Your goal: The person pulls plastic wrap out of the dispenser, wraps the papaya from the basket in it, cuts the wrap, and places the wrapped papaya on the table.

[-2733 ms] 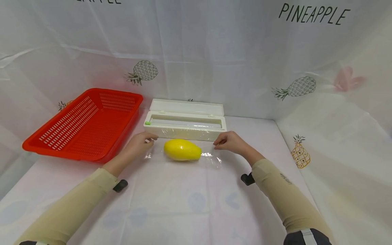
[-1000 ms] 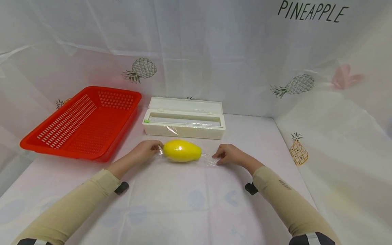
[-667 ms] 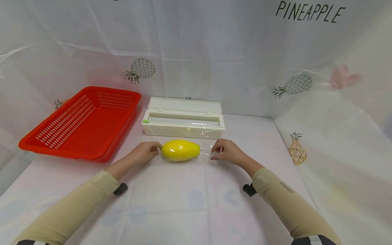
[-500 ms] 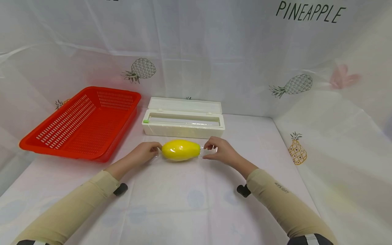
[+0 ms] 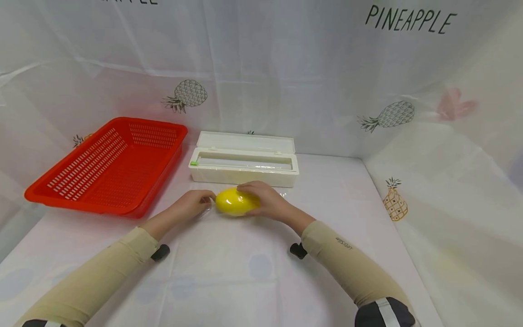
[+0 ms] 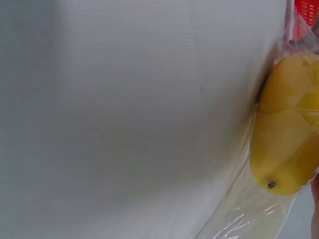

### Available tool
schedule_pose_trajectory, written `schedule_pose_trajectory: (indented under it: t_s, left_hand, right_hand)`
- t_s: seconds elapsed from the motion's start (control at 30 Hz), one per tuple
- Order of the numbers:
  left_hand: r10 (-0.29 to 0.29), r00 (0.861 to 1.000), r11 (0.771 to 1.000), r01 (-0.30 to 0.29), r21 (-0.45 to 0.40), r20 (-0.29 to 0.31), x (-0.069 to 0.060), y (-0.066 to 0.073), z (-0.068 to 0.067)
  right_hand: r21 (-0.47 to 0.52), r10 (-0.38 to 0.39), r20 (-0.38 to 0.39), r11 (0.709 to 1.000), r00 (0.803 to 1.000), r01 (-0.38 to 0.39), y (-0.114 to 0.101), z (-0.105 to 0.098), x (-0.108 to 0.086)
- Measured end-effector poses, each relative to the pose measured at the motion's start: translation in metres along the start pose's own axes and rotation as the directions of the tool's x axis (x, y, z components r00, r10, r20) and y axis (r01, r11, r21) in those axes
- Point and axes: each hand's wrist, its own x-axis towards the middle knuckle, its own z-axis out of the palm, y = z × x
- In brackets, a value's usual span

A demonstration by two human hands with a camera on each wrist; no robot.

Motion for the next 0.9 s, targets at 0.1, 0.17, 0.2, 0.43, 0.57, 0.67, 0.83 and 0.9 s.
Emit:
schedule_pose_trajectory:
  t_s: [0.1, 0.17, 0.2, 0.43, 0.57, 0.67, 0.83, 0.9]
  left_hand:
    - [0.003, 1.000, 1.000, -0.003, -0.021, 0.008, 0.000, -0.001, -0.001]
    - [-0.003, 1.000, 0.999, 0.004, -0.042, 0.018, 0.000, -0.002, -0.002]
    - [-0.007, 1.000, 0.998, 0.008, -0.056, 0.022, 0.000, -0.003, -0.002]
    - [-0.020, 1.000, 0.987, 0.020, -0.162, 0.006, -0.005, -0.010, -0.010]
    - [-0.025, 0.997, 0.976, 0.010, -0.218, -0.070, -0.008, -0.007, -0.017]
    - [0.022, 0.990, 0.975, -0.051, -0.215, -0.136, -0.007, 0.002, -0.019]
    - [0.146, 0.976, 0.975, -0.169, -0.144, -0.158, -0.007, 0.023, -0.016]
    - [0.190, 0.970, 0.974, -0.205, -0.096, -0.149, -0.006, 0.030, -0.013]
  right_hand:
    - [0.007, 0.014, 0.039, 1.000, 0.999, -0.015, -0.001, 0.003, 0.008]
    - [0.011, 0.032, 0.047, 0.999, 0.998, -0.033, -0.002, 0.005, 0.011]
    - [0.014, 0.041, 0.046, 0.999, 0.998, -0.042, -0.003, 0.006, 0.012]
    - [0.023, 0.101, 0.027, 0.995, 0.995, -0.102, -0.001, 0.008, 0.014]
    - [0.044, 0.111, 0.036, 0.993, 0.993, -0.112, 0.000, 0.009, 0.015]
    - [0.055, 0.125, 0.050, 0.990, 0.991, -0.128, 0.000, 0.010, 0.016]
    - [0.047, 0.142, 0.063, 0.988, 0.988, -0.145, 0.001, 0.010, 0.017]
    - [0.045, 0.139, 0.067, 0.989, 0.988, -0.143, 0.001, 0.010, 0.017]
